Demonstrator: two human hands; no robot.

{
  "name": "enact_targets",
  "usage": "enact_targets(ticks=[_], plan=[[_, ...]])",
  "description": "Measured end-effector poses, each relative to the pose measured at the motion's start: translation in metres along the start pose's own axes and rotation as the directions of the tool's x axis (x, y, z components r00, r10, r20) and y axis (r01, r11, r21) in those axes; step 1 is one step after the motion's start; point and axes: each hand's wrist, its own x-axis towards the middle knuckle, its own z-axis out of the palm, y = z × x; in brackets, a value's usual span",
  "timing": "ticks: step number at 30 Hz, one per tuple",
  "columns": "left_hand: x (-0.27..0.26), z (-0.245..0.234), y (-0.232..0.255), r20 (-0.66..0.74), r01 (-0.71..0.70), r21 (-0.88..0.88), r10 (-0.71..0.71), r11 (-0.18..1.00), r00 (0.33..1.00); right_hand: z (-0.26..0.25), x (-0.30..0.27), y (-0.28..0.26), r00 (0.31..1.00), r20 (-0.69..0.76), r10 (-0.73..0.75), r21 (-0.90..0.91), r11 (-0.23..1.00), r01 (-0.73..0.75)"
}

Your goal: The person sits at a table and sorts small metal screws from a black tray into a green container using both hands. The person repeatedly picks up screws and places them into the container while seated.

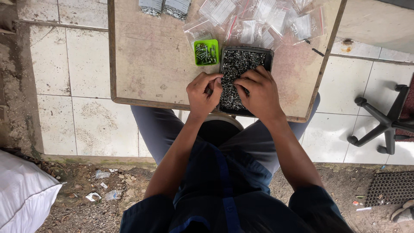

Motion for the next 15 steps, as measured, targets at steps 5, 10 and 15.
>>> enact_targets(ticks=[5,10,15], plan=[[-0.001,0.0,-0.002,0.048,-0.016,0.006,0.016,1.0,0.999,0.0,0.0,-0.002,0.999,0.037,-0.01,0.019,1.0,0.009],[-0.004,0.0,-0.006,0.118,-0.017,0.044,0.012,0.999,0.993,0.01,-0.004,0.003,0.999,-0.004,-0.035,-0.009,0.999,0.035],[0.016,-0.006,0.026,0.415,-0.081,0.416,-0.11,0.906,0.903,0.002,-0.008,0.014,0.999,-0.044,-0.001,0.097,0.995,0.005]])
